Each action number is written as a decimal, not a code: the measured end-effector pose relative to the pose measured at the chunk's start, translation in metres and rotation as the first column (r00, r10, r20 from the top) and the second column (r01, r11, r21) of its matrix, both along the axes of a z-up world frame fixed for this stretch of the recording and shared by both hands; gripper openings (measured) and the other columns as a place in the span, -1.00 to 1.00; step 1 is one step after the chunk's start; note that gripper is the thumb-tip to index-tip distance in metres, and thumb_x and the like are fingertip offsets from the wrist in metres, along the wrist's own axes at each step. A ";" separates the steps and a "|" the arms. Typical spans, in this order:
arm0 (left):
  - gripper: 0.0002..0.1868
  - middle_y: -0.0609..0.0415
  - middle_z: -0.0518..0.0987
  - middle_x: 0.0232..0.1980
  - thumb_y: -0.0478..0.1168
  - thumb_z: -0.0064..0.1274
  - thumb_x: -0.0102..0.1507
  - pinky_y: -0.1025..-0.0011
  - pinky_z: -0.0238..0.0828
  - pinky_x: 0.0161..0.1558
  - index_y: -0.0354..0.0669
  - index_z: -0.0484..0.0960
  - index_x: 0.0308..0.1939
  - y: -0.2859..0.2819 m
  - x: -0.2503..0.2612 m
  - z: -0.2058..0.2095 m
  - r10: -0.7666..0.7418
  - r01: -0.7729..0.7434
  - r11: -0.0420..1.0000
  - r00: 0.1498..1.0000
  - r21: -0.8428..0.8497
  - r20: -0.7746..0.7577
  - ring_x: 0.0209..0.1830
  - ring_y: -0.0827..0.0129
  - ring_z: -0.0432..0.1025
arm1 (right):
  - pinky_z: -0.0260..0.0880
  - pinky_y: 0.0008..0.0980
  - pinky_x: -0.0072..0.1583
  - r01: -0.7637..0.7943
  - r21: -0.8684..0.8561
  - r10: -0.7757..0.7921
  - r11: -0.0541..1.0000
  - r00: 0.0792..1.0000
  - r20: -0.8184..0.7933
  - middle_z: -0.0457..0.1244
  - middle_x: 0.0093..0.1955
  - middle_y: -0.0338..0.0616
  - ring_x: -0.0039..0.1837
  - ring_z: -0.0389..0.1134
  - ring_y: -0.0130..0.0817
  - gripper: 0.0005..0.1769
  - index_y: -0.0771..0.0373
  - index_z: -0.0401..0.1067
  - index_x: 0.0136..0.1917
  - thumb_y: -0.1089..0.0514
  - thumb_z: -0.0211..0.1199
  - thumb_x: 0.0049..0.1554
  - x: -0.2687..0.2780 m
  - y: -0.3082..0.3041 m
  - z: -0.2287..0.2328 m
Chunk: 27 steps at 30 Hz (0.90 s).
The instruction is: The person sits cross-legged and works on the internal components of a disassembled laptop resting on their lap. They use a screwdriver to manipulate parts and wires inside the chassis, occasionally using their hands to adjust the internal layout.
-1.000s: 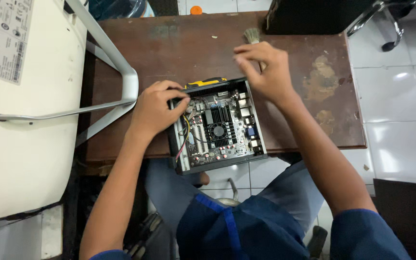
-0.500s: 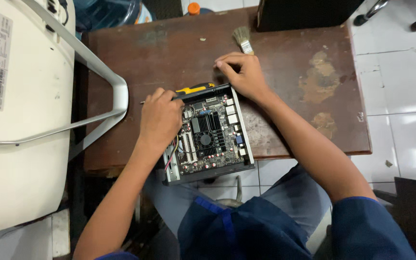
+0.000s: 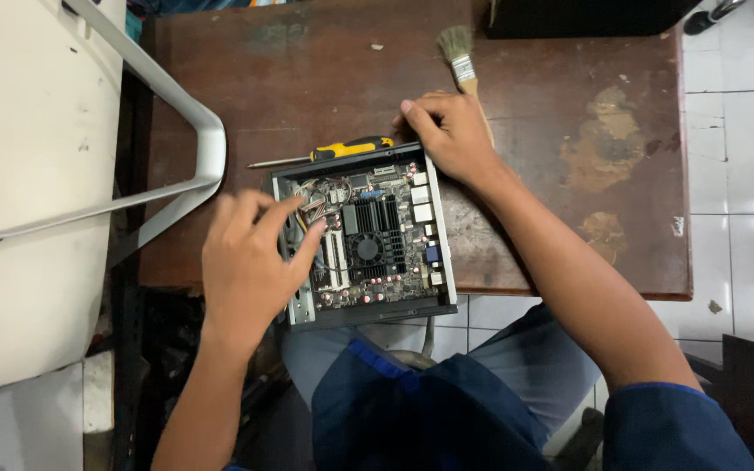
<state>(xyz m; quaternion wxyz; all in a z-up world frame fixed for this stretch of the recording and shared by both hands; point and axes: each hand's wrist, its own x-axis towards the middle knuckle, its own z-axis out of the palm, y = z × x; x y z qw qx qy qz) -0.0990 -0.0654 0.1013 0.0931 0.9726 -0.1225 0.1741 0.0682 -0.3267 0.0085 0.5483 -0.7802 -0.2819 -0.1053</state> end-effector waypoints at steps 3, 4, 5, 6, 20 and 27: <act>-0.62 0.13 0.63 -0.23 0.07 0.37 0.25 0.27 0.53 -0.27 0.04 0.82 0.07 0.006 -0.026 0.013 0.037 -0.080 0.982 0.970 -0.171 -0.241 -0.32 0.17 0.58 | 0.36 -0.11 0.01 -0.032 -0.012 0.032 0.999 0.999 -0.016 0.32 -0.31 0.03 -0.15 0.41 0.09 -0.54 0.24 0.51 -0.28 0.17 0.19 0.48 0.001 -0.001 -0.004; -0.62 0.13 0.63 -0.23 0.07 0.37 0.25 0.27 0.53 -0.27 0.04 0.82 0.07 0.011 -0.039 0.016 0.059 -0.104 0.979 0.968 -0.175 -0.245 -0.32 0.17 0.58 | 0.36 -0.11 0.01 -0.056 -0.015 0.055 0.998 0.998 -0.021 0.32 -0.31 0.03 -0.15 0.41 0.09 -0.54 0.24 0.51 -0.28 0.17 0.19 0.48 -0.003 -0.001 -0.007; -0.66 0.11 0.64 -0.24 -0.01 0.37 0.25 0.27 0.54 -0.22 0.01 0.82 0.06 0.016 -0.047 0.020 0.035 -0.082 0.976 0.973 -0.200 -0.226 -0.30 0.17 0.59 | 0.35 -0.10 0.02 -0.033 -0.030 0.032 0.999 0.999 -0.039 0.33 -0.29 0.04 -0.13 0.42 0.05 -0.58 0.23 0.55 -0.24 0.16 0.19 0.48 -0.003 -0.002 -0.006; -0.70 0.10 0.65 -0.25 -0.10 0.37 0.26 0.26 0.54 -0.17 -0.02 0.82 0.06 0.021 -0.056 0.025 0.012 -0.059 0.973 0.978 -0.225 -0.206 -0.28 0.18 0.61 | 0.35 -0.10 0.03 -0.010 -0.045 0.008 0.999 0.998 -0.056 0.34 -0.26 0.05 -0.12 0.44 0.02 -0.60 0.23 0.59 -0.19 0.15 0.19 0.48 -0.003 -0.003 -0.004; -0.86 0.24 0.68 -0.33 -0.26 0.22 0.28 0.31 0.30 -0.14 0.11 0.79 -0.13 -0.012 -0.034 -0.030 -0.192 0.200 0.972 0.979 0.125 -0.074 -0.10 0.31 0.40 | 0.39 -0.26 0.07 0.012 0.001 -0.012 1.000 0.994 -0.112 0.43 -0.22 -0.04 -0.09 0.41 -0.35 -0.66 0.18 0.70 -0.11 0.15 0.20 0.45 0.002 -0.002 -0.025; -0.92 0.27 0.72 -0.06 -0.19 0.23 0.31 0.31 0.39 -0.12 0.12 0.77 -0.14 -0.005 -0.061 0.002 -0.218 0.248 0.965 0.937 -0.083 0.272 -0.10 0.29 0.51 | 0.41 -0.23 0.07 0.062 -0.016 -0.064 0.998 0.989 -0.130 0.46 -0.21 -0.07 -0.05 0.47 -0.37 -0.68 0.10 0.72 -0.13 0.10 0.23 0.40 0.004 0.001 -0.026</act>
